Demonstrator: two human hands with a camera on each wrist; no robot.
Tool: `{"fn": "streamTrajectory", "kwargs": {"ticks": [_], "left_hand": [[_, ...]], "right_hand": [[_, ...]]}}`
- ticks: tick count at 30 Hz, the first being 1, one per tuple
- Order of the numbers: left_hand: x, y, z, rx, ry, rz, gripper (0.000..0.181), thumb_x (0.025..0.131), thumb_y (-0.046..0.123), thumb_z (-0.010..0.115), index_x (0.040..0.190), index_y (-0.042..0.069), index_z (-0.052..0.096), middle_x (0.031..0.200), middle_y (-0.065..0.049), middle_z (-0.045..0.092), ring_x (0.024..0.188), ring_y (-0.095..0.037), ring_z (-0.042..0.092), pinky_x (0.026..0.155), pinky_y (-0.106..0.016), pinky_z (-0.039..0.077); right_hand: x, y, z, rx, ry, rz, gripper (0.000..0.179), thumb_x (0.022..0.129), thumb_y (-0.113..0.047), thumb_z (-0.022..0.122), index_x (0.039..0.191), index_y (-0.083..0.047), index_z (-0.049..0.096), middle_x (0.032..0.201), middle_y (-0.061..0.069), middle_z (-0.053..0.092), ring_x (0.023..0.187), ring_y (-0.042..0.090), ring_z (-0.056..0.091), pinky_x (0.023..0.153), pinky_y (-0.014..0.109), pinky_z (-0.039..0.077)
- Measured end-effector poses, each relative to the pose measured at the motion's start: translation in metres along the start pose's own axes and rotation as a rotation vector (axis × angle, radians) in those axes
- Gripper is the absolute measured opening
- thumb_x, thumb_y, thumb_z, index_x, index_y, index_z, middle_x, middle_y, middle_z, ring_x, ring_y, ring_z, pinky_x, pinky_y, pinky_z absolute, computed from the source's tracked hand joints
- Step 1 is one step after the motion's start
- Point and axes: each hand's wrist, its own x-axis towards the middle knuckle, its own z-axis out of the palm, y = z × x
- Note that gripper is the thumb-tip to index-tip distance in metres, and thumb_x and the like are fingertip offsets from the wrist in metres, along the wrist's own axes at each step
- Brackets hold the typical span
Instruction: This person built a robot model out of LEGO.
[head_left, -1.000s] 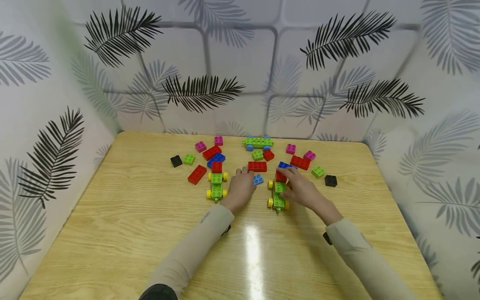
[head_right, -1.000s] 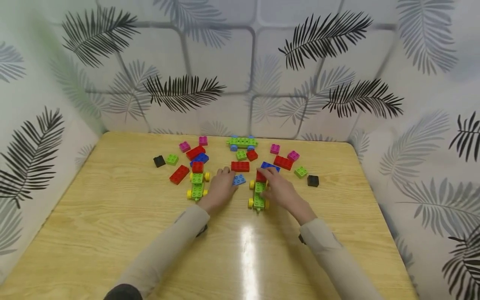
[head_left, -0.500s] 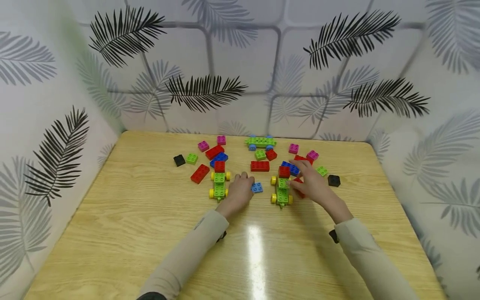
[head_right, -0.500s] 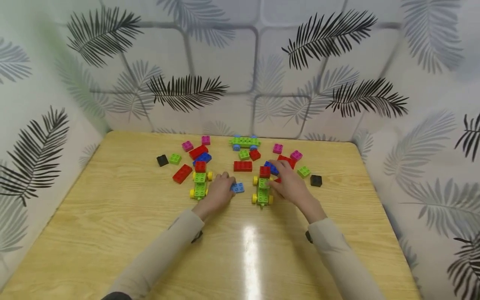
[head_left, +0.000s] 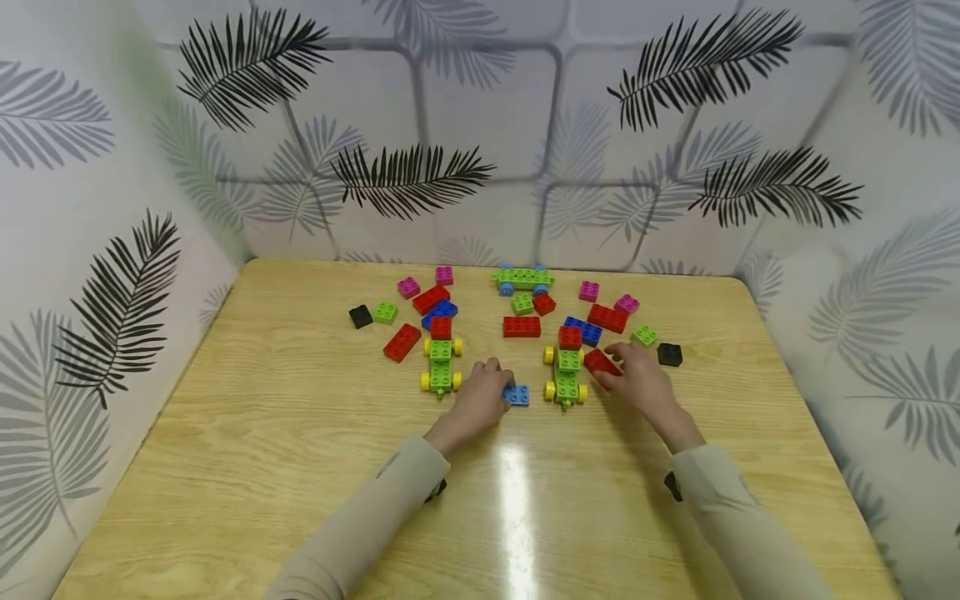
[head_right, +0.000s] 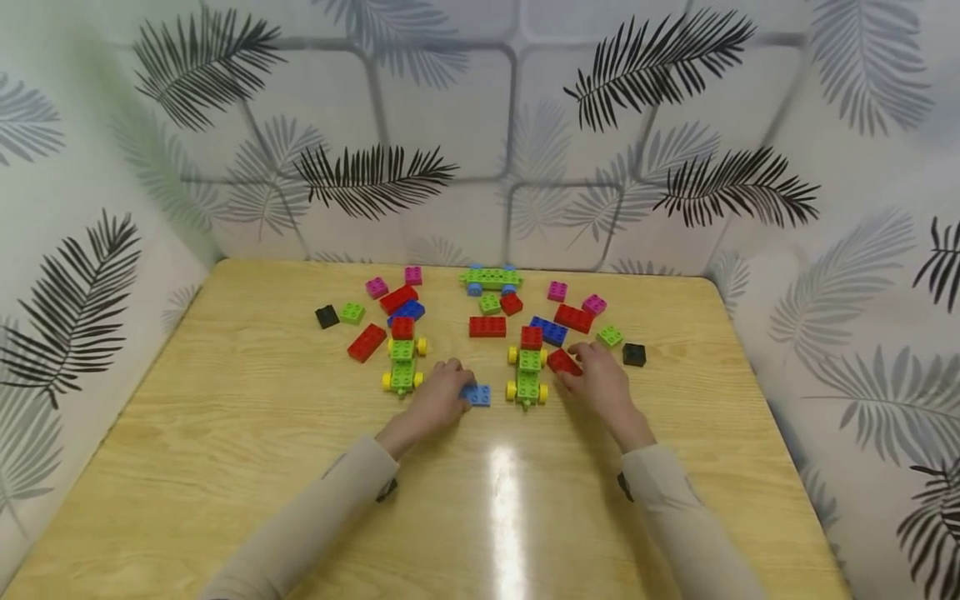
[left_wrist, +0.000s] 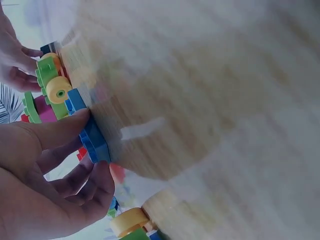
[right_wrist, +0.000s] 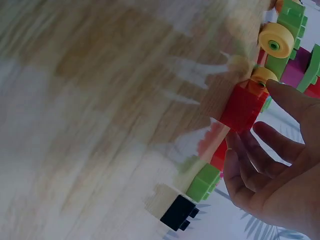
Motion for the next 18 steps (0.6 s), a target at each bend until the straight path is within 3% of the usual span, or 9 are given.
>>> {"fn": "streamTrajectory", "kwargs": {"ticks": [8, 18], "left_hand": [[-0.014, -0.003, 0.009, -0.038, -0.012, 0.048, 0.031, 0.086, 0.013, 0.073, 0.116, 0.007, 0.067, 0.104, -0.004, 0.055, 0.094, -0.020, 0.048, 0.081, -0.032, 0.045], [-0.014, -0.015, 0.005, -0.125, -0.049, 0.058, 0.038, 0.086, 0.020, 0.074, 0.121, 0.009, 0.064, 0.110, -0.003, 0.055, 0.098, -0.019, 0.047, 0.085, -0.032, 0.045]], "right_hand": [[0.003, 0.005, 0.013, -0.035, 0.002, 0.042, 0.049, 0.086, -0.026, 0.074, 0.121, 0.004, 0.058, 0.107, 0.022, 0.059, 0.093, 0.033, 0.059, 0.076, 0.046, 0.050], [-0.009, -0.002, 0.000, 0.006, 0.052, 0.044, 0.045, 0.087, -0.019, 0.073, 0.124, 0.004, 0.059, 0.115, 0.024, 0.060, 0.102, 0.036, 0.056, 0.085, 0.052, 0.048]]}}
